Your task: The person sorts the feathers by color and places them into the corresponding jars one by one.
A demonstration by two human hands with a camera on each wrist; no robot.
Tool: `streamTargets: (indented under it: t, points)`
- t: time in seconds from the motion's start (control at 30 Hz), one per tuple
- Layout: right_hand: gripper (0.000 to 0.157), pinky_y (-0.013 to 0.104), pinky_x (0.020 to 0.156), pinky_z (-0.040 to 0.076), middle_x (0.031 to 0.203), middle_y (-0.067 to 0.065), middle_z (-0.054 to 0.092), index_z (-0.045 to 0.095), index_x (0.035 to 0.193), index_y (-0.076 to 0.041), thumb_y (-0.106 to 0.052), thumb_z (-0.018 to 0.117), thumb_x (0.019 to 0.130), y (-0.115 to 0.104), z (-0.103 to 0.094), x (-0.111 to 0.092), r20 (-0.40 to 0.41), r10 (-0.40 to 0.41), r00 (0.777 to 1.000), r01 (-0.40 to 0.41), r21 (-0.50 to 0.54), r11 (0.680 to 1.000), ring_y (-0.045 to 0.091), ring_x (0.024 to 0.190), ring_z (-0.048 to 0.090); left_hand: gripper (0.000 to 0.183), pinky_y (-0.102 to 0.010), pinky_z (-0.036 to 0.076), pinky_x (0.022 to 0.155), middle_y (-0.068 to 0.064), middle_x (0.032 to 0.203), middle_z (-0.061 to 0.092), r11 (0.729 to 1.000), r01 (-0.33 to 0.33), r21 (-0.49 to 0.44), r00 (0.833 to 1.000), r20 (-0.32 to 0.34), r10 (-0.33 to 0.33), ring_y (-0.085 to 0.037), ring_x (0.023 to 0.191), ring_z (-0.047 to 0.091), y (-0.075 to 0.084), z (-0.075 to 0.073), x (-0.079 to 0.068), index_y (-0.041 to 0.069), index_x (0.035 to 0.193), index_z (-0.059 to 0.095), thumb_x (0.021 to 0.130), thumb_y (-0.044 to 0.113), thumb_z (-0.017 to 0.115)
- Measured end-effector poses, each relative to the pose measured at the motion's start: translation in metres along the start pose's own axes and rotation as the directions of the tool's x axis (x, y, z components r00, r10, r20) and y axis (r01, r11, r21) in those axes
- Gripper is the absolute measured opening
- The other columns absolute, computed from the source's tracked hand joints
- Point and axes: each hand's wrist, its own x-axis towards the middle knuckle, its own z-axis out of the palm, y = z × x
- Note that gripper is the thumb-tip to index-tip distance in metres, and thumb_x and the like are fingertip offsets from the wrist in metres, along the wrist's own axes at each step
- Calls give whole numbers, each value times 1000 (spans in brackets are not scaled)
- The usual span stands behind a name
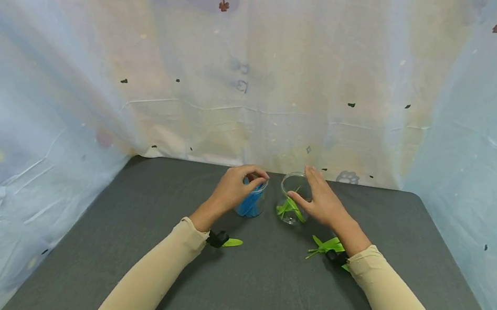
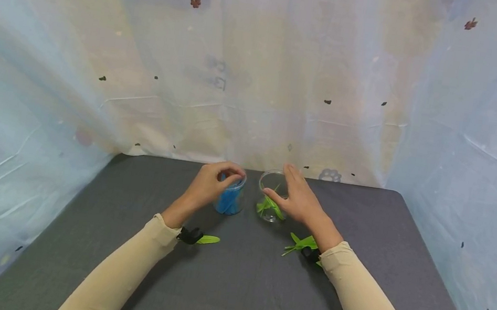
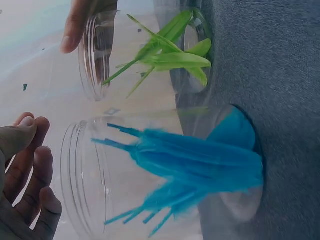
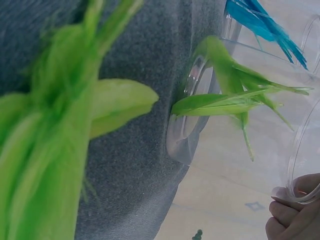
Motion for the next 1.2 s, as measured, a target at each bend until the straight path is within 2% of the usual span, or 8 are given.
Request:
streamTargets:
  t: [0.17,0.33,0.6,0.83,1.07,1.2]
  points:
    - [106,70,128,15,178,23,9,10,173,-4,-69,57,104,1,1,1,0,-6,1000,6,-10,1000,46,164,6,12,-31,50,66,10,106,76,1000,-2,-14,1000,-18,2,-7,80,61,-1,-9,-10,21,114,80,106,23,72]
    - [105,70,128,16,179,23,9,10,173,-4,-68,57,104,0,1,1,-4,-14,1000,14,-18,1000,45,165,7,11,-32,50,64,7,104,74,1000,-11,1,999,-31,11,-11,76,57,-4,-17,-20,16,113,80,105,18,73]
    - [105,71,128,14,179,22,9,9,173,-6,-68,57,104,2,1,1,-2,-22,1000,22,-21,1000,45,164,6,10,-31,50,64,5,107,73,999,7,48,1000,7,-7,-10,77,58,-17,-27,-42,18,113,79,106,18,73]
    - [104,70,128,14,179,20,7,6,174,-9,-69,56,104,2,1,0,1,-18,1000,18,-18,1000,44,165,6,9,-30,50,62,7,104,72,998,14,68,1000,14,-15,-10,77,58,-29,-37,-61,18,113,78,105,17,73]
    - [104,71,128,15,179,22,9,8,173,-7,-68,57,104,2,1,-1,-7,-16,1000,16,-23,1000,45,165,7,12,-31,52,66,7,105,72,989,57,133,991,110,-72,-10,81,60,-40,-48,-78,16,114,79,105,22,74]
    - [105,71,128,15,179,21,8,8,174,-7,-68,57,104,2,1,0,-4,-16,1000,16,-19,1000,44,165,6,11,-32,55,71,8,106,74,981,100,168,971,197,-133,-10,85,63,-47,-53,-88,16,113,79,104,22,76]
